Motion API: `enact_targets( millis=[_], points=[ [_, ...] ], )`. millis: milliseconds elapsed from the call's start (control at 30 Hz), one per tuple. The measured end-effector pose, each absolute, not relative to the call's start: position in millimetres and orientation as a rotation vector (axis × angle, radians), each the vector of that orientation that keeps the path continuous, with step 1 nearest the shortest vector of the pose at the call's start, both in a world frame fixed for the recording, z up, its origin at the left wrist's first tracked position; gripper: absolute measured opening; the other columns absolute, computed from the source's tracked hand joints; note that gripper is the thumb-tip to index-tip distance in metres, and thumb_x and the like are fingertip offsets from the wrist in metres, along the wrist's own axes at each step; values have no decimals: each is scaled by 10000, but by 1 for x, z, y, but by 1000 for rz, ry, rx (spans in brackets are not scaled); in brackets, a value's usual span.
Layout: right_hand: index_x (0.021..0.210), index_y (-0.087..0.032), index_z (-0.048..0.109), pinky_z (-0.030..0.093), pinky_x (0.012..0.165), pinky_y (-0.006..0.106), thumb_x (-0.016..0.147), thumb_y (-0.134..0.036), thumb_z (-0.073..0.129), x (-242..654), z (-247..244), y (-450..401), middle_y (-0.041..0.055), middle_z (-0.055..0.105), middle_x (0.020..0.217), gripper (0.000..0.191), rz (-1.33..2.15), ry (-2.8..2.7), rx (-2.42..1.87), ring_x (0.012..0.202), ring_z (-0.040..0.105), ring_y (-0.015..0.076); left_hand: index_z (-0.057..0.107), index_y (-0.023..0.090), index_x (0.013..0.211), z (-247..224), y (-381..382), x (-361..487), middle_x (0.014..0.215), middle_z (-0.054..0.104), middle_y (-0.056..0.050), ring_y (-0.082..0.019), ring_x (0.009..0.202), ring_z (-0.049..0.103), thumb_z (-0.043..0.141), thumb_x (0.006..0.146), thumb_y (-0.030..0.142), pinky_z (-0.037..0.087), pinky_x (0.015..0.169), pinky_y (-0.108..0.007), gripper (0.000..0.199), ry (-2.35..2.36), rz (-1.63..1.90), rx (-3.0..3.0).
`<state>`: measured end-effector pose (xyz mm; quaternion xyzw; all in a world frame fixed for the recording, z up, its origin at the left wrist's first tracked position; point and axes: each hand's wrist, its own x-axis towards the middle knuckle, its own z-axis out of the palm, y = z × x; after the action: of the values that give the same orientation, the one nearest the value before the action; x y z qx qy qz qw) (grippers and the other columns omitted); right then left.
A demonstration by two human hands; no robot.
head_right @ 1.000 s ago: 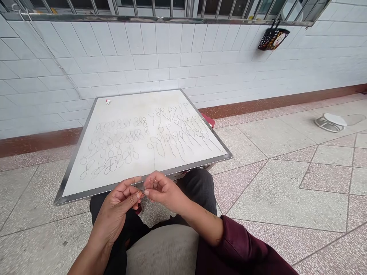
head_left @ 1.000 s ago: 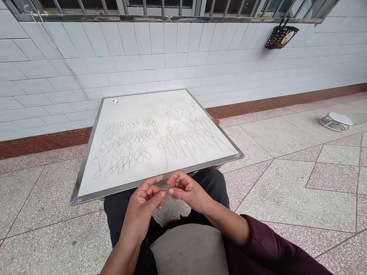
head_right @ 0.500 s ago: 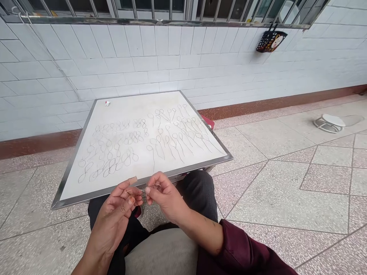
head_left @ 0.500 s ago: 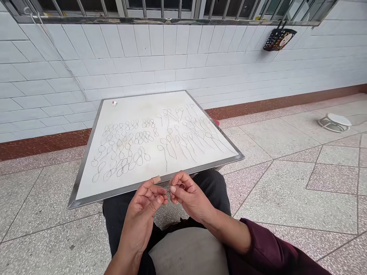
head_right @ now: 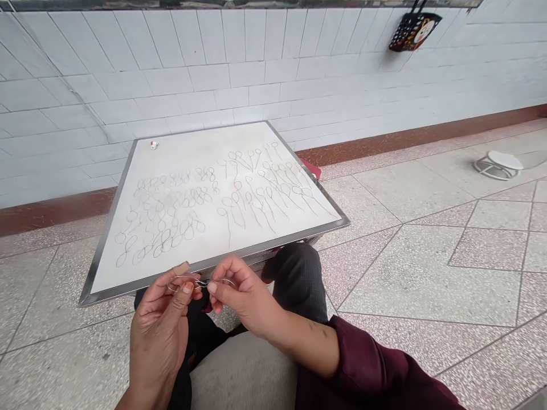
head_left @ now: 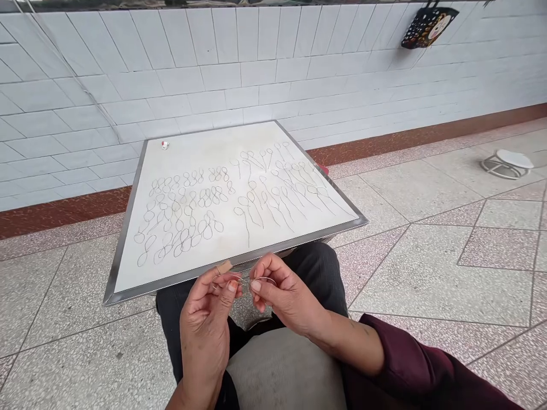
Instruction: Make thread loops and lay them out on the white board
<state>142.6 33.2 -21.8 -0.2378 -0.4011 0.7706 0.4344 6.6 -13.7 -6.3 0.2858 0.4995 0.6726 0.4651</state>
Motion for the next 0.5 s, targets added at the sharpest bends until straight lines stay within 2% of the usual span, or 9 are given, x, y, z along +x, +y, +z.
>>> enact_targets(
  millis=[267, 367, 500],
  points=[
    [886, -216, 560, 450, 560, 211, 856, -350, 761, 142, -27, 33, -57, 593, 685, 243, 1916, -1033, -553, 576, 533, 83, 743, 257, 1065, -1, -14, 8, 880, 719, 3, -133, 834, 665, 826, 754, 250, 562, 804, -265, 322, 1220, 1611, 706],
    [884, -216, 561, 450, 563, 209, 850, -356, 767, 141, -26, 33, -54, 589, 701, 251, 1908, -1024, -560, 580, 529, 82, 721, 258, 1121, -2, -13, 8, 876, 711, 2, -148, 876, 675, 835, 738, 228, 562, 808, -270, 402, 1210, 1594, 713],
    [864, -211, 551, 445, 558, 212, 844, -389, 769, 140, -24, 33, -48, 588, 715, 282, 1896, -1013, -585, 568, 517, 80, 699, 249, 1153, -6, -12, 10, 862, 703, 0, -167, 874, 686, 850, 714, 210, 570, 748, -267, 466, 1160, 1584, 687]
  ],
)
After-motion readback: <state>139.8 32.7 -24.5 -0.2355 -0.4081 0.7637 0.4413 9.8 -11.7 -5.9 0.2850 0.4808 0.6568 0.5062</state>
